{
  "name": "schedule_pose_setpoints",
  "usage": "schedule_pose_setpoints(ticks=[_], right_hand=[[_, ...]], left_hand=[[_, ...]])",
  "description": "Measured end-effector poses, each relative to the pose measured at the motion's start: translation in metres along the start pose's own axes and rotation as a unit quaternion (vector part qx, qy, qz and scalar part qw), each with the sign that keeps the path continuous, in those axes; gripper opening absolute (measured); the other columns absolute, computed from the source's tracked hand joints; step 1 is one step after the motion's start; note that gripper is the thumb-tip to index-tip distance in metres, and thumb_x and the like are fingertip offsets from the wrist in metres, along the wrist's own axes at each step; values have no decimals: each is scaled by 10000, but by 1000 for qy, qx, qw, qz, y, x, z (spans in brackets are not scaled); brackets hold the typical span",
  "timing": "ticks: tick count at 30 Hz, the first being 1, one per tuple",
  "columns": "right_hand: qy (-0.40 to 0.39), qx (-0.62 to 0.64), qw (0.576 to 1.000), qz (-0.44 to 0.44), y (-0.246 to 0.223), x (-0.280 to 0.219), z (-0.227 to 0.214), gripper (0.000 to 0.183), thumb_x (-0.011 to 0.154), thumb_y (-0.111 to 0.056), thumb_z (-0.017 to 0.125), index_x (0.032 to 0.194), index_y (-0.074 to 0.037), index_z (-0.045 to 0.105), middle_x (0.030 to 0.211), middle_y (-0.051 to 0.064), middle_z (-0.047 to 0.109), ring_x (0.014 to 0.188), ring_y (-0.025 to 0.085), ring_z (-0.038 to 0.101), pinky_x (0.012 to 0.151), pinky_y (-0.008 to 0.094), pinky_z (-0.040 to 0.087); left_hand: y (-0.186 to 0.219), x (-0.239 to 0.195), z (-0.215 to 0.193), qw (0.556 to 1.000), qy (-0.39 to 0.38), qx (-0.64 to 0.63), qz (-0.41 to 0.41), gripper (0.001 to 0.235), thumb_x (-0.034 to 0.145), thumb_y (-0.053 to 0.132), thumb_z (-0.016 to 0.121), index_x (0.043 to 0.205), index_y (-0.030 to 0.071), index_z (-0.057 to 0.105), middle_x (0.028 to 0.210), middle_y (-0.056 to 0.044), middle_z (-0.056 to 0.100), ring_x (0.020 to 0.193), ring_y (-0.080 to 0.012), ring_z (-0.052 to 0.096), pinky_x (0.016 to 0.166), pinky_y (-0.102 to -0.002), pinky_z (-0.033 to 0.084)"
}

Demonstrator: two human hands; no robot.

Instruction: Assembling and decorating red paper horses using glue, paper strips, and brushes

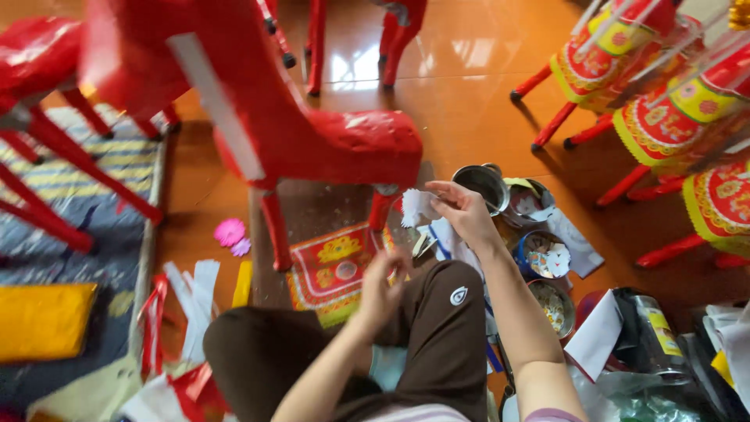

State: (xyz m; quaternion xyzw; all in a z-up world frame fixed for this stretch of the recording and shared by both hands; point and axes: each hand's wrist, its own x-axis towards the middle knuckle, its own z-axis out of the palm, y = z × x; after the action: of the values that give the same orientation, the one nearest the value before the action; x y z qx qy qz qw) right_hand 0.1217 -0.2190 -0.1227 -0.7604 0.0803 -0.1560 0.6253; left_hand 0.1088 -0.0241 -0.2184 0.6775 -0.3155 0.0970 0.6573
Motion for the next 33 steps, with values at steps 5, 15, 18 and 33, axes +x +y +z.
schedule_pose_setpoints(ticks=[5,15,18,33], right_hand=[[-111,125,986,-7,-51,-25,71,380,859,36,633,1227,-55,660,892,72,716,816,73,633,756,232,539],[-239,-175,914,-276,-94,-28,151,613,833,-446,719,1372,-203,557,1451,146,428,1366,356,382,1110,480,317],[-166,-133,924,-318,-116,-16,183,287,769,-30,731,1037,-132,717,1285,108,580,1212,315,546,1005,389,453],[-105,-112,918,-367,-254,127,188,113,927,-115,746,867,-103,651,1591,148,217,1509,325,142,1225,554,208]], left_hand=[[18,54,-74,965,112,159,174,530,794,42,748,1287,68,555,1268,-156,503,1221,-384,499,1036,-474,413],[73,65,-189,942,123,266,163,184,724,100,804,842,158,675,1006,-37,600,1109,-331,577,926,-448,439],[84,84,-200,960,146,198,134,130,740,61,783,810,113,688,904,-63,592,1004,-322,604,893,-404,475],[145,233,-254,927,140,313,150,782,883,450,743,1456,163,294,1510,-163,314,1401,-367,362,1090,-564,360]])
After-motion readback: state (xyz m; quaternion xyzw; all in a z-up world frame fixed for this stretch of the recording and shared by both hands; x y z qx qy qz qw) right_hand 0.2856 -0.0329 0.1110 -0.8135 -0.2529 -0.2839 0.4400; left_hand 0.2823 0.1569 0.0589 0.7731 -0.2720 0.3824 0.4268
